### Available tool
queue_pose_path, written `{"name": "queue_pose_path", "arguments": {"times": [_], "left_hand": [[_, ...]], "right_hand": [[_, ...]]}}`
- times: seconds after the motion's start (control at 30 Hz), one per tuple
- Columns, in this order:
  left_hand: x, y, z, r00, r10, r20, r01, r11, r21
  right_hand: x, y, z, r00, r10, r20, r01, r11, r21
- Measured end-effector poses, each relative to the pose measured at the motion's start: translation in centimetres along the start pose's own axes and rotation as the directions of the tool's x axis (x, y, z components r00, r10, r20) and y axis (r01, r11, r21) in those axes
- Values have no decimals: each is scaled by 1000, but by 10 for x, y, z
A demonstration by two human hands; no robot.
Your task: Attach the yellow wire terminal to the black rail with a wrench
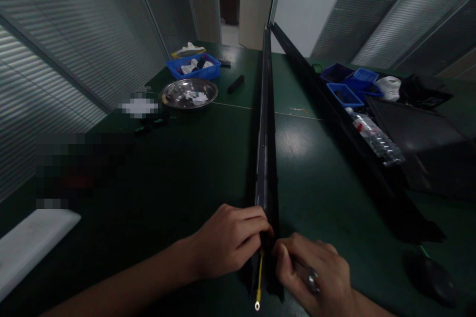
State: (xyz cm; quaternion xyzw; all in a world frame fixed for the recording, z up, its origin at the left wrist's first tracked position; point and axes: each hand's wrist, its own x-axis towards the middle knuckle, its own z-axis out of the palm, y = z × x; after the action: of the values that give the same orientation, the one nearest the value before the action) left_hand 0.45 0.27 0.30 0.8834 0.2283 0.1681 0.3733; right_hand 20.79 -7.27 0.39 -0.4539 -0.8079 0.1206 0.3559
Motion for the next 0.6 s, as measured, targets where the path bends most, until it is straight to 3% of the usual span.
{"name": "queue_pose_path", "arguments": {"times": [0.3, 0.6], "left_hand": [[1, 0, 0, 1000, -19, 14, 19, 1000, -22], [0, 0, 0, 1000, -8, 3, 8, 1000, -8]], "right_hand": [[-1, 5, -1, 996, -79, 50, 77, 996, 32], [0, 10, -4, 991, -133, -34, 136, 983, 124]]}}
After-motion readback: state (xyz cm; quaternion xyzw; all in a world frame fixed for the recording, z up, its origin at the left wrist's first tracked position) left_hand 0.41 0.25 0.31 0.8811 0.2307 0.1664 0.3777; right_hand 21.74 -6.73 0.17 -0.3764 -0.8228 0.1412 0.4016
